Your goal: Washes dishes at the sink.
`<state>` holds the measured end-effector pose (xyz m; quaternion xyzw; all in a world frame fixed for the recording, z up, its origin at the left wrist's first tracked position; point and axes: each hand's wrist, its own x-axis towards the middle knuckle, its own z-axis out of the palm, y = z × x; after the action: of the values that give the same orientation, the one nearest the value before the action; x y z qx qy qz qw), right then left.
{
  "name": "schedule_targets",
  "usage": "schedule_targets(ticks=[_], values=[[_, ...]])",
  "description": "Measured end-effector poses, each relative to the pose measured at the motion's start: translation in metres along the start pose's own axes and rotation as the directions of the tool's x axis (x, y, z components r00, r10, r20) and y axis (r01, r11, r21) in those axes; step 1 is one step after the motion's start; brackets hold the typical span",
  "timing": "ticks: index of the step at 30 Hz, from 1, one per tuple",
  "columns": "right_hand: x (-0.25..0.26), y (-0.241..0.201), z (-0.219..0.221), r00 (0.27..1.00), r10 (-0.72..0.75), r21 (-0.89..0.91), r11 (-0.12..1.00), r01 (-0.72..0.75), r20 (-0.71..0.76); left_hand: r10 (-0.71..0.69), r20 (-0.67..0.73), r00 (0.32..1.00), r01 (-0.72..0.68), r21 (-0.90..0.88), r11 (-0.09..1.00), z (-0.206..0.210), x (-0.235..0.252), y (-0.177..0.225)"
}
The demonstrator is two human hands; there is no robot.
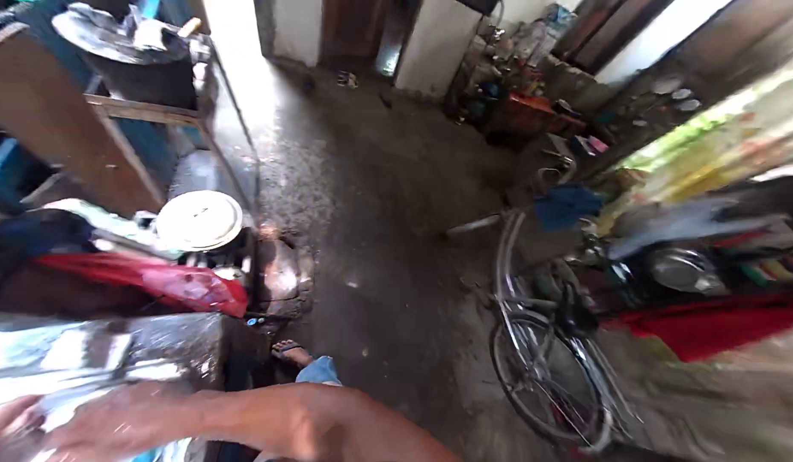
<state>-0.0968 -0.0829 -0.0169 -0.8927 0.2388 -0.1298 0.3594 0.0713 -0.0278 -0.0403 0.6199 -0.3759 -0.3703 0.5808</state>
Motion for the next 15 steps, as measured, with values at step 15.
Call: schedule_targets(ticks=[15], values=[[0.039,-0.030,0.011,0.822,0.296,0.704,0.424,-0.569,0.486,-0.300,-0.413,0.860,0.324,-0.014,0.946,-0.013,-0.096,0.038]])
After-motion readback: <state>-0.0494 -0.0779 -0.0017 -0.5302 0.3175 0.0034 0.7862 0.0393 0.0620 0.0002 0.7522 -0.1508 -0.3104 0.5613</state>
